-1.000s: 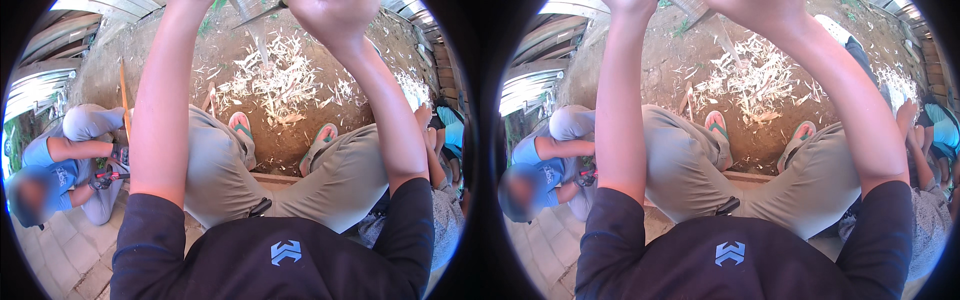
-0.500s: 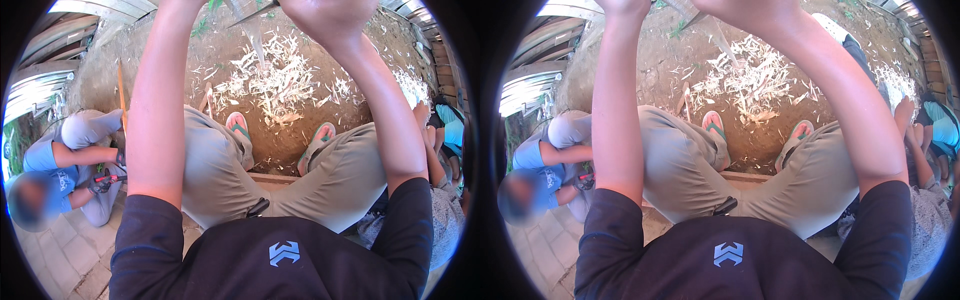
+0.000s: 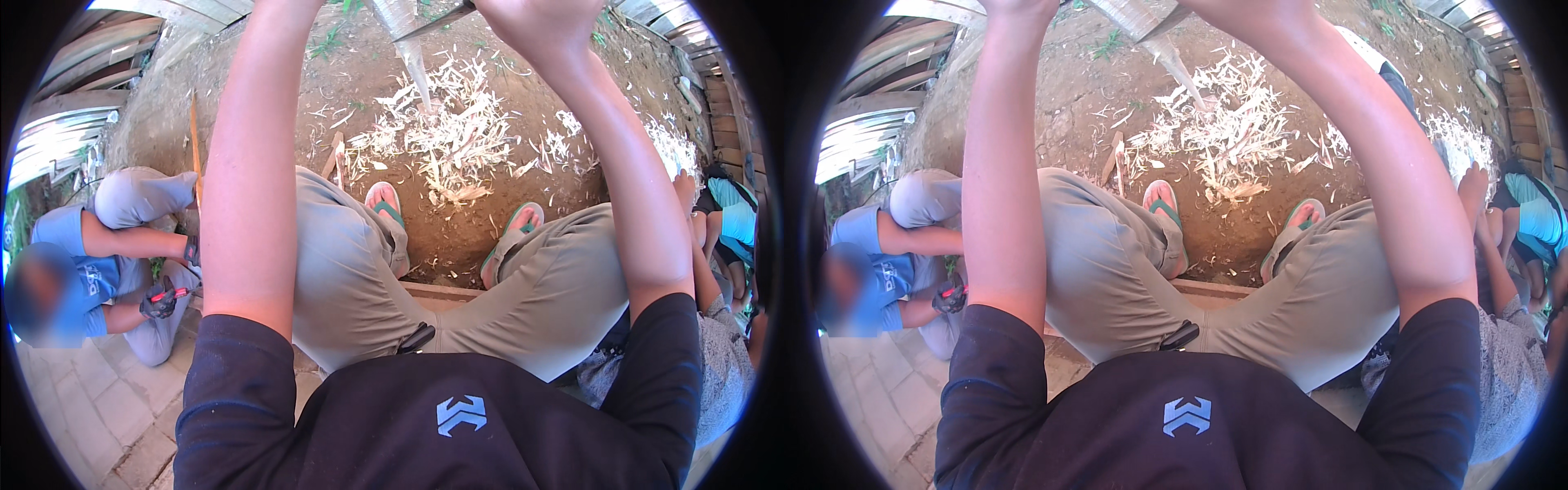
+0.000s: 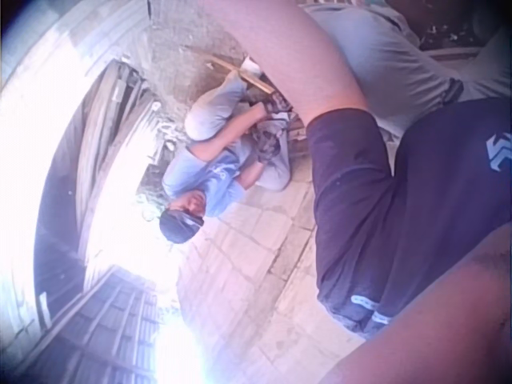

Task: The person sits on the ground and uses a knife to shave and shape a long piece of wood, creating a pointed tip. They hold the wood with their left hand and carefully carve it with their right hand, producing wood shavings that accumulate on the ground.

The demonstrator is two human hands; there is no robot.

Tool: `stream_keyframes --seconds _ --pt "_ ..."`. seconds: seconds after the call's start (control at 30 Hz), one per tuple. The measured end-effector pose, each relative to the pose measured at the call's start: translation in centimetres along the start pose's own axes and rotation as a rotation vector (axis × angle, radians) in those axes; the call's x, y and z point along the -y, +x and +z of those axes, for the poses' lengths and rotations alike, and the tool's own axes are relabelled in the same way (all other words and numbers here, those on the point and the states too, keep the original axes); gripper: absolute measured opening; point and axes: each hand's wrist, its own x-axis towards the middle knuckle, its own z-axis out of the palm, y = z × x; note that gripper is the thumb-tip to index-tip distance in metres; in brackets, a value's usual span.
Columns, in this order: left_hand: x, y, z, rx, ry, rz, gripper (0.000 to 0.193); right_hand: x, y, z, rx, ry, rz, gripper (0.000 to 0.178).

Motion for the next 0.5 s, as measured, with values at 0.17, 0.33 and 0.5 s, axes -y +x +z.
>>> stream_keyframes --seconds 0.17,0.33,0.5 --pt "0.5 0.3 -0.6 0.008 0.046 0.077 0.088 0.1 -0.6 0.0 0.034 0.042 0.077 0.021" --pt "0.7 0.7 -0.9 0.012 -0.053 0.069 0.086 0.2 0.1 0.2 0.021 0.048 -0.11 0.02" --pt "0.7 0.8 -1.3 0.051 0.029 0.159 0.085 0.2 0.5 -0.2 0.059 -0.023 -0.155 0.022"
